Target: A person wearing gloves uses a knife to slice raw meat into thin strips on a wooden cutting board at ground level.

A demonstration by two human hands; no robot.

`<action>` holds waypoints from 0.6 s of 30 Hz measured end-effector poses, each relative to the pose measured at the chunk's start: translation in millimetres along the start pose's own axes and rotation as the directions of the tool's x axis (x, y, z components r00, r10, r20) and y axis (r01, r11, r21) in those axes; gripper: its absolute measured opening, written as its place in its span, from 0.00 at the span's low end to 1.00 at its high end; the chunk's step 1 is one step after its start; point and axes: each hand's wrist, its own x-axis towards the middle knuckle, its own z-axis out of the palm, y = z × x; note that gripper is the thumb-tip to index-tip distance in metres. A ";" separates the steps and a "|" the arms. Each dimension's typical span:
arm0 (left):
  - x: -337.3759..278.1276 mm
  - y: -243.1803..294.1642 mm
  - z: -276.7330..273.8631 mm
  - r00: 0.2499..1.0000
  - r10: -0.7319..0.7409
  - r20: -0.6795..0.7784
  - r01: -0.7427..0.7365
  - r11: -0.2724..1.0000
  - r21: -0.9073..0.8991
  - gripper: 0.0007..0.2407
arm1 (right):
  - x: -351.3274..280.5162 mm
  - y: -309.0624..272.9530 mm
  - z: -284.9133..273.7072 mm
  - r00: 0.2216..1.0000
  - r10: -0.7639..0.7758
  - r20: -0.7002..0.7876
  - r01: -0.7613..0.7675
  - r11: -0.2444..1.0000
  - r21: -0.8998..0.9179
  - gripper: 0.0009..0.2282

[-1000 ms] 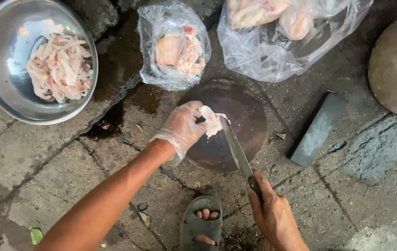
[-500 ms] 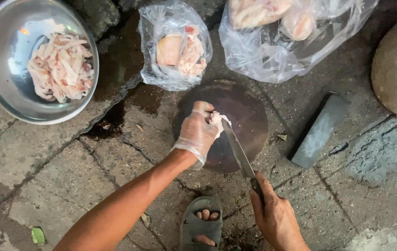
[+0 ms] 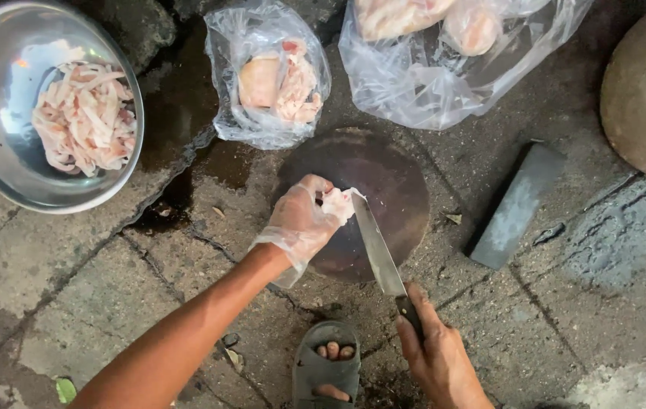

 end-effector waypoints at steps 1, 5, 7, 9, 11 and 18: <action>-1.4 -0.7 -2.3 0.999 0.039 0.011 -0.039 0.999 -0.015 0.20 | -0.4 -7.4 -2.7 0.989 0.126 0.075 -0.130 0.990 0.048 0.31; 2.1 16.9 -6.1 1.000 -0.010 -0.001 0.010 0.995 0.097 0.25 | -0.1 -9.5 -1.3 0.997 0.044 0.069 -0.049 0.996 0.073 0.29; 14.4 8.4 3.4 0.994 0.020 -0.103 0.003 0.975 0.220 0.14 | 1.5 -2.1 1.0 0.996 0.056 0.064 -0.055 0.998 -0.029 0.31; 16.2 0.9 5.6 0.987 0.079 -0.140 -0.052 0.982 0.184 0.13 | 0.8 -9.5 -2.3 0.991 0.102 0.091 -0.100 0.995 -0.024 0.31; 16.4 -2.0 4.3 0.974 0.138 -0.181 -0.111 0.982 0.154 0.13 | 1.5 -13.5 -2.3 0.983 0.144 0.115 -0.143 0.990 -0.014 0.31; 6.0 1.3 -16.9 0.999 0.047 -0.012 -0.047 0.999 0.013 0.17 | 1.7 3.3 11.0 0.997 0.046 0.057 -0.044 0.999 -0.031 0.30</action>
